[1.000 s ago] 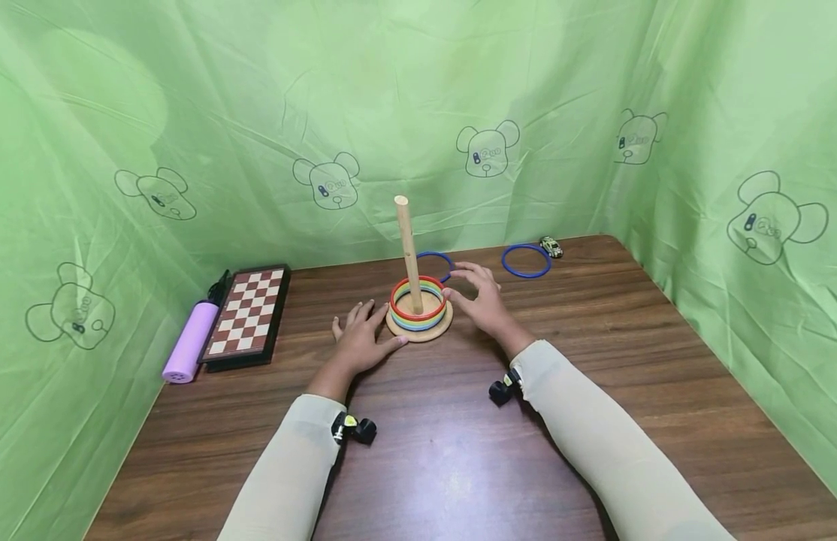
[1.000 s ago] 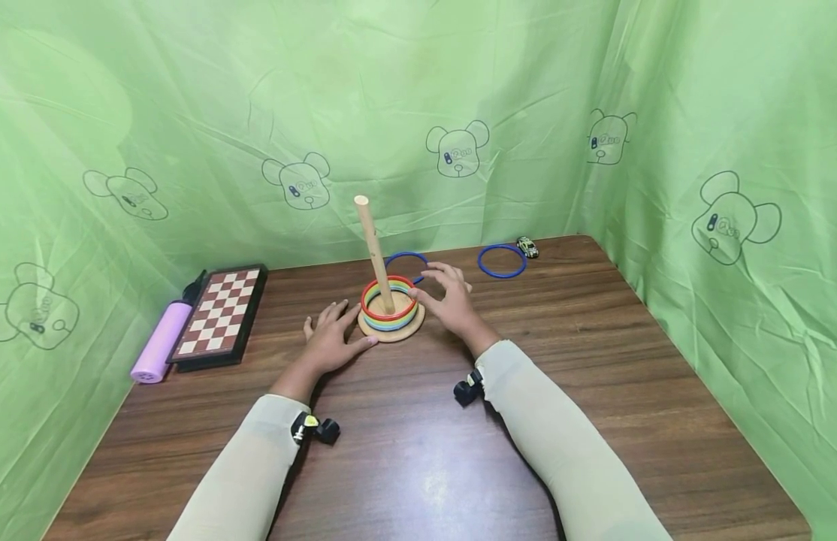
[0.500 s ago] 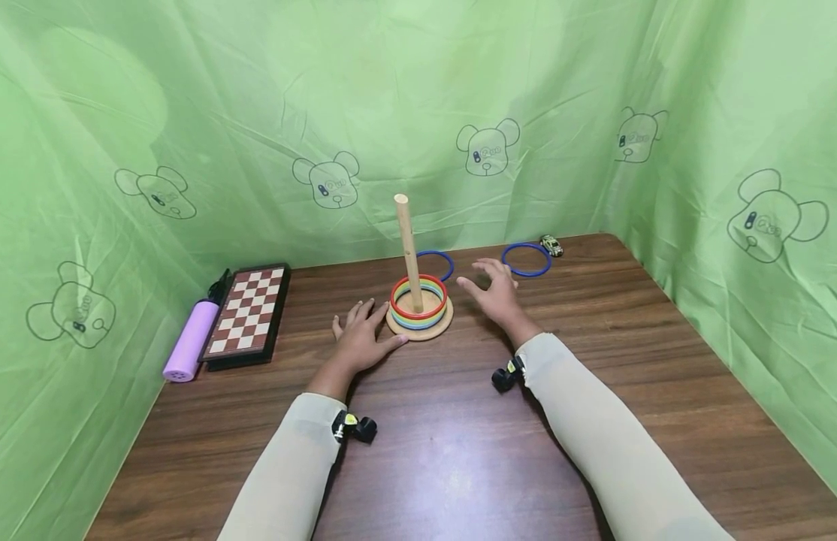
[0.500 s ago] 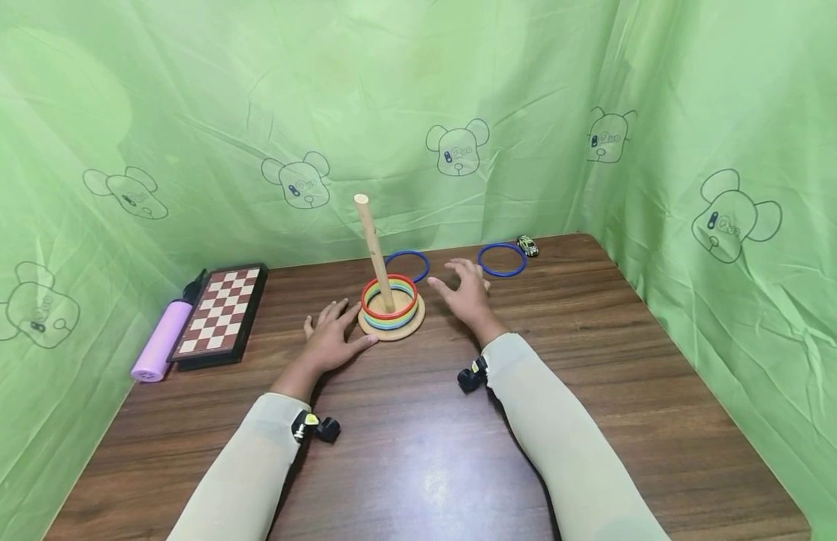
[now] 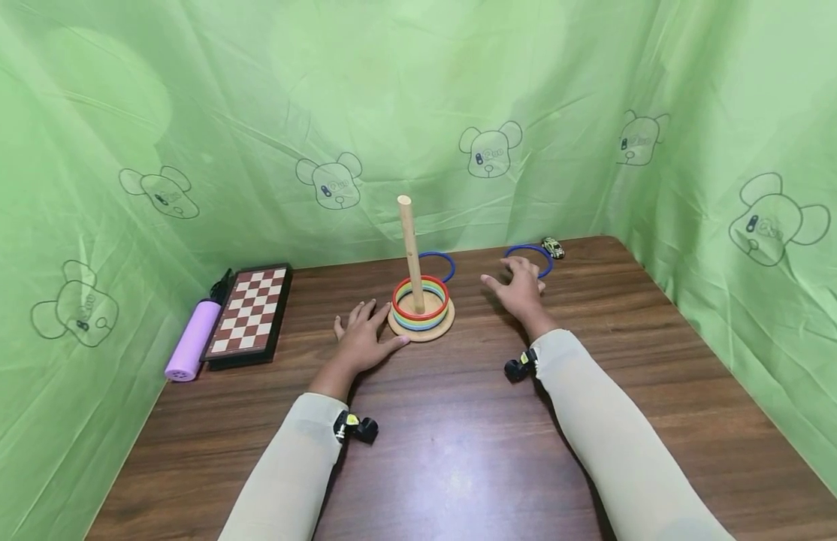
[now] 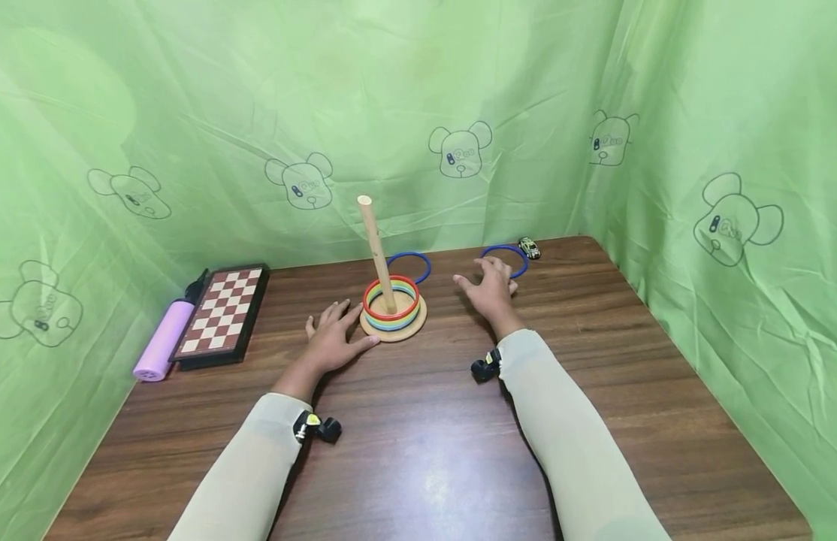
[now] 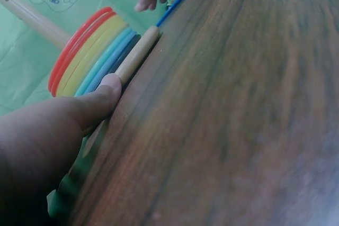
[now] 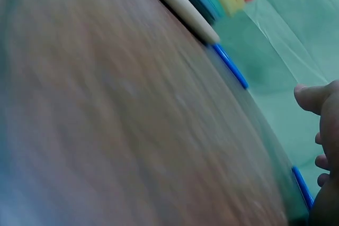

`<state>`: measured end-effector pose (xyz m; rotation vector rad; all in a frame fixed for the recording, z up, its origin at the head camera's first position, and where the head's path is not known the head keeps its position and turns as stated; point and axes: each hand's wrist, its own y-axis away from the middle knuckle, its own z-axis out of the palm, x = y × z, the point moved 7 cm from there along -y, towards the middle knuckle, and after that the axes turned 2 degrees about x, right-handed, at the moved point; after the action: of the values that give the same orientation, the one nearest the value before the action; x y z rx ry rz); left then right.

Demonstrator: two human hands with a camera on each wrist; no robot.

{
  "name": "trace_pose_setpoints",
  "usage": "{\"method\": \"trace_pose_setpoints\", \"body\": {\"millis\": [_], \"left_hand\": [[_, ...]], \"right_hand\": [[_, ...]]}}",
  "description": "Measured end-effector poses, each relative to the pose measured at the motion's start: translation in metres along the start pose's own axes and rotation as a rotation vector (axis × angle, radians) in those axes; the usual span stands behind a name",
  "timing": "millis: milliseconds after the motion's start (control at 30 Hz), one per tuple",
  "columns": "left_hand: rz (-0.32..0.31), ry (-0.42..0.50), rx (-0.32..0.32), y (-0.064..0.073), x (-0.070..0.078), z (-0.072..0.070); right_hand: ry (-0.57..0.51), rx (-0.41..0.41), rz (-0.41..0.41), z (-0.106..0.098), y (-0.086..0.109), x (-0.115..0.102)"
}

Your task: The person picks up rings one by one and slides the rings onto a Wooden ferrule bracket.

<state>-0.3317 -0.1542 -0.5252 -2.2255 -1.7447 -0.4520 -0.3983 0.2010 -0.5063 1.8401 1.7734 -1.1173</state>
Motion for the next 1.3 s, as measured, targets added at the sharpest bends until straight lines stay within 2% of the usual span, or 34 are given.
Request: {"method": "trace_pose_setpoints", "body": {"millis": [167,533,967,1300], "left_hand": [[0.003,-0.009,0.008,0.0,0.0,0.001],[-0.003,0.012,0.017,0.0,-0.001,0.002],[-0.007,0.015,0.011,0.001,-0.002,0.001],[-0.007,-0.011,0.013,0.001,0.0,0.001]], "right_hand": [[0.0,-0.01,0.041,-0.009,-0.005,0.015],[-0.007,-0.014,0.077,-0.026,-0.015,0.037],[0.04,-0.104,0.041,-0.038,-0.026,0.056],[0.095,-0.128,0.064,-0.044,-0.034,0.068]]}}
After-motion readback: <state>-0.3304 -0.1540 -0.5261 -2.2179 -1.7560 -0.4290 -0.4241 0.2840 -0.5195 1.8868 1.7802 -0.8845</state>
